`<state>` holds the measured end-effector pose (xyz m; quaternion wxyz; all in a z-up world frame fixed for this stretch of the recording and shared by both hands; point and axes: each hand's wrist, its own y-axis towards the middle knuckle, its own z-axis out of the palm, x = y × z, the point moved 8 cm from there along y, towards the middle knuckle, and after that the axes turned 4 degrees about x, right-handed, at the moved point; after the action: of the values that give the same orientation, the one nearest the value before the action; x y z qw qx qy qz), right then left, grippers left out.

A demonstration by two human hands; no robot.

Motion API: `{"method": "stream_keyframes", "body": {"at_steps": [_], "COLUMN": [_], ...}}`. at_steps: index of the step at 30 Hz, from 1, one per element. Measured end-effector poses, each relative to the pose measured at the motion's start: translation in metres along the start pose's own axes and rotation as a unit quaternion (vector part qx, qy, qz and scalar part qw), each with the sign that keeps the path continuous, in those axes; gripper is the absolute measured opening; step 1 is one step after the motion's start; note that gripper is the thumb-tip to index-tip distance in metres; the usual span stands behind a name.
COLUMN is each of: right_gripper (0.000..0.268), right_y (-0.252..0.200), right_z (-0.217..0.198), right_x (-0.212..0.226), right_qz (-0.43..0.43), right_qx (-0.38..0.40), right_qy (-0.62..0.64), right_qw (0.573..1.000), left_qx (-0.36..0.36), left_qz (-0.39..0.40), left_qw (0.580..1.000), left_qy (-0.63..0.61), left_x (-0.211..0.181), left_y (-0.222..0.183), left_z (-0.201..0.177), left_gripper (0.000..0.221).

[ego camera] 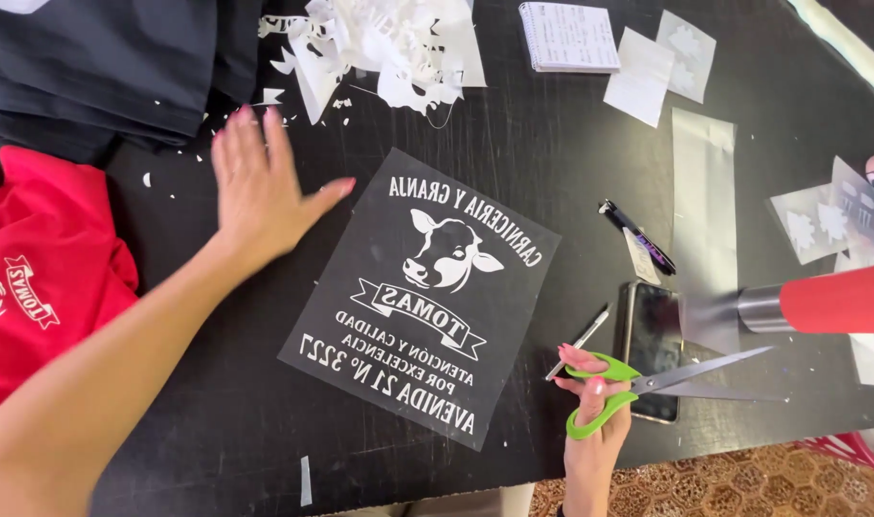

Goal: The person is weeding a vinyl design for a sign, using a weeding tool to remove excess vinyl and scissors to trim the sheet.

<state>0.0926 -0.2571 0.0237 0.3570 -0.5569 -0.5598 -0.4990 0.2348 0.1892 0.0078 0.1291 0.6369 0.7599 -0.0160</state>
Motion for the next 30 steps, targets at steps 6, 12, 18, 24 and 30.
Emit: {"method": "stream_keyframes", "body": {"at_steps": [6, 12, 18, 24, 30], "right_gripper": [0.039, 0.038, 0.04, 0.043, 0.04], "right_y": [0.001, 0.002, -0.002, -0.001, -0.001], "right_z": [0.002, 0.005, 0.005, 0.003, 0.002], "right_x": [0.005, 0.007, 0.006, -0.002, -0.003], "right_qz": [0.002, 0.01, -0.005, -0.006, -0.013], "right_qx": [-0.007, -0.01, -0.003, -0.028, -0.035], "right_qy": [-0.013, -0.039, -0.026, -0.017, -0.011], "right_qw": [1.0, 0.999, 1.0, 0.999, 0.999], "left_qx": [0.143, 0.019, -0.086, -0.088, -0.035], "left_qz": [-0.063, 0.016, 0.057, -0.008, -0.182], "left_qw": [0.988, 0.988, 0.95, 0.995, 0.982], "left_qy": [-0.015, -0.154, -0.296, 0.047, 0.044], "left_x": [-0.04, -0.061, -0.03, 0.015, 0.086], "left_y": [0.137, 0.214, 0.141, -0.057, -0.05], "left_z": [0.034, 0.066, 0.044, -0.037, 0.01], "left_gripper": [0.123, 0.11, 0.093, 0.091, 0.12]}}
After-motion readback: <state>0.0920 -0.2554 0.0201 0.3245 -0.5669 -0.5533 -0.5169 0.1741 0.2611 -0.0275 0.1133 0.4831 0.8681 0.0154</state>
